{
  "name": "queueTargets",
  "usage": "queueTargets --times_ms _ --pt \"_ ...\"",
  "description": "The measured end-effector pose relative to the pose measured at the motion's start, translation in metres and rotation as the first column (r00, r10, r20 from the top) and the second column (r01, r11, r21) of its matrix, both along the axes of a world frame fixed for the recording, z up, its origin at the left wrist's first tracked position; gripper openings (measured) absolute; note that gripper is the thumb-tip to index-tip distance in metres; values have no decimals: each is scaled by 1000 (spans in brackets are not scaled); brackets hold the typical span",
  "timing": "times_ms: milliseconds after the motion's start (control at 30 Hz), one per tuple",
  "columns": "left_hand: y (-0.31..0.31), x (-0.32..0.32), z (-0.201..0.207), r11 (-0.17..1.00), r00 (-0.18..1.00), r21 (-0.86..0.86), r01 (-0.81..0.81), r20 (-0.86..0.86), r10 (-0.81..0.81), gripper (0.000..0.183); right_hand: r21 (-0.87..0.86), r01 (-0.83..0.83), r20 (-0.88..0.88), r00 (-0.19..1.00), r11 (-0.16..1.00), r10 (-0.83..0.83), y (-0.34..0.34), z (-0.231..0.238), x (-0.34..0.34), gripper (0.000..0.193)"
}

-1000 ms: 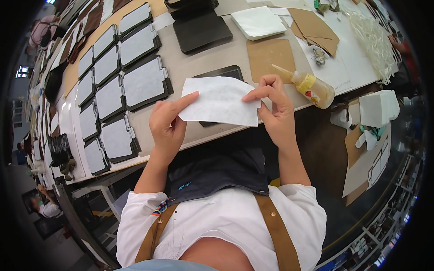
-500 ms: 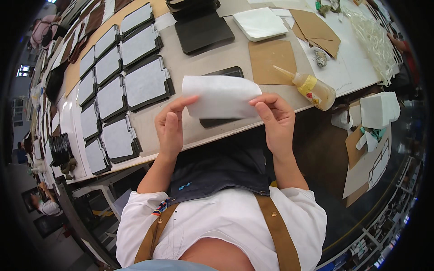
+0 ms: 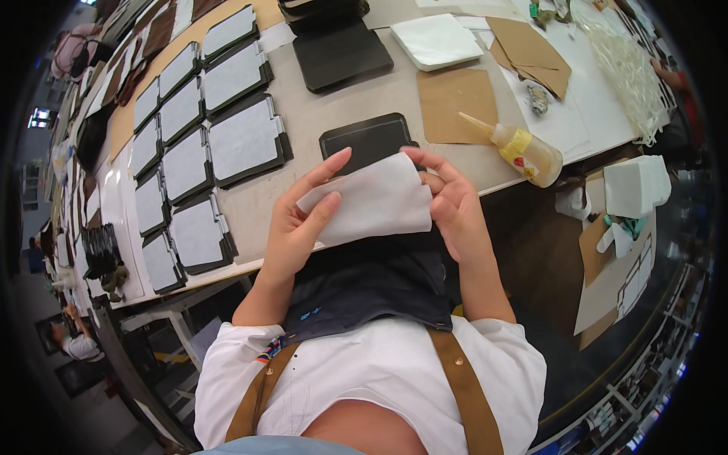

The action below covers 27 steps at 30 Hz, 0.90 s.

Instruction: The person repeatedly applies glue from a squeeze bottle onto black rectangular trays and then places white paper sheets on top. They press the sheets down to adhere them and move the finished units to a stack on the left. The process is repeated continuously throughout the video.

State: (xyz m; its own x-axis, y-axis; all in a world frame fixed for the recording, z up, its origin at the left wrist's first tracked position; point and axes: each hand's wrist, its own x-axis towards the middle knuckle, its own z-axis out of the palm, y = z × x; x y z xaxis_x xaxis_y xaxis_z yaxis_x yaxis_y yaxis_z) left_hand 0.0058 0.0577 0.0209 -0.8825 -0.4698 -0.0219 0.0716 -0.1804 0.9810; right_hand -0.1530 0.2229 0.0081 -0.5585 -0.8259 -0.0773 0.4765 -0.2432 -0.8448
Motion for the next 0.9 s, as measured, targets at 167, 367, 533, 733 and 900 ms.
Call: queueTargets --times_ms 167,367,533,733,900 --pt "-3 2 -4 996 996 -37 83 -10 -84 43 216 243 -563 823 946 -83 8 -21 8 18" --pt "-6 1 -26 985 989 -168 -40 133 63 54 294 110 -307 952 950 -15 0 -11 10 13" --pt "-9 2 -29 994 972 -96 -56 221 76 61 366 219 -381 922 905 -70 -6 -21 0 13" --pt "-3 -8 -35 829 935 -545 -128 213 284 67 394 349 -590 805 850 -58 -19 -23 -10 15" --pt "-11 -9 -51 699 935 -709 -96 176 307 44 377 433 -670 738 819 -82 -33 -41 -23 19"
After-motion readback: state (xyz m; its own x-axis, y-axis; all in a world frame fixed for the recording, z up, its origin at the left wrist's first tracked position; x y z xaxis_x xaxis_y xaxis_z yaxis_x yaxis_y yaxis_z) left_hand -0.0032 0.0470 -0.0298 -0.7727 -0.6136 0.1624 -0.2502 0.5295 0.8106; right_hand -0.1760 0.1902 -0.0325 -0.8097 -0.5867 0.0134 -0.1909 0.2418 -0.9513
